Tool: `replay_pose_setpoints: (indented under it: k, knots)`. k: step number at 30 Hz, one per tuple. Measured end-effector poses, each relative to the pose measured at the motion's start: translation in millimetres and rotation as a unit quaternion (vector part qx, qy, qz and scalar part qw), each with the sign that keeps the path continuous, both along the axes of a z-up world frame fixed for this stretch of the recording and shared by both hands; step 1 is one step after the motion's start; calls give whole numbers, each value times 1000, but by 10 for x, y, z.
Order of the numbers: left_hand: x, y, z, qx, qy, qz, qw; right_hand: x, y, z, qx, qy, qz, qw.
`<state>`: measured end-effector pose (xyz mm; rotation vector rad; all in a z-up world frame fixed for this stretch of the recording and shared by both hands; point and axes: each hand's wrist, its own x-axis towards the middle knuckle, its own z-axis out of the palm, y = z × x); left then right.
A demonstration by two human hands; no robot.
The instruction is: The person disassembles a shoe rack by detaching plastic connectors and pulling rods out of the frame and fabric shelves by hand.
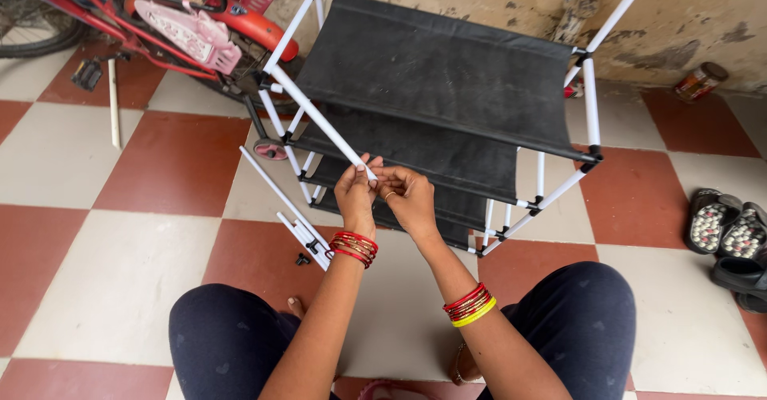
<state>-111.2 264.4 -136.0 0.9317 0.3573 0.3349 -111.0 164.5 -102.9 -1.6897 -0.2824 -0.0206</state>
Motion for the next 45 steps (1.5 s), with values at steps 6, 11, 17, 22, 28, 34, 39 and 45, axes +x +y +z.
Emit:
replay_pose_setpoints:
  k: [6, 11, 17, 22, 28, 34, 39, 45]
  knots:
    - [-128, 168, -458, -73, 49, 36, 995, -4, 173, -433, -45, 35, 22, 998]
    - [-203, 212, -896, -113, 87, 97, 985, -9, 302, -844, -49, 115, 36, 992]
    - [-309, 202, -1734, -125, 153, 174, 965, -73, 476, -1439, -72, 197, 51, 976]
    - [-304, 250, -2573, -157, 182, 222, 945, -136, 568, -1962, -77, 254, 68, 962]
    - [-411, 430, -3089, -156, 286, 224, 918, -178, 740, -2557, -43, 352, 48, 934]
    - [-517, 581, -3497, -153, 341, 234, 897, -186, 895, -3099, -31, 433, 19, 900]
    - [-611, 652, -3870, -153, 348, 227, 897, -217, 1014, -3555, 0, 450, 2, 893]
    - [-756, 741, -3959, -114, 415, 186, 883, -340, 1099, -3864, -72, 498, -27, 864]
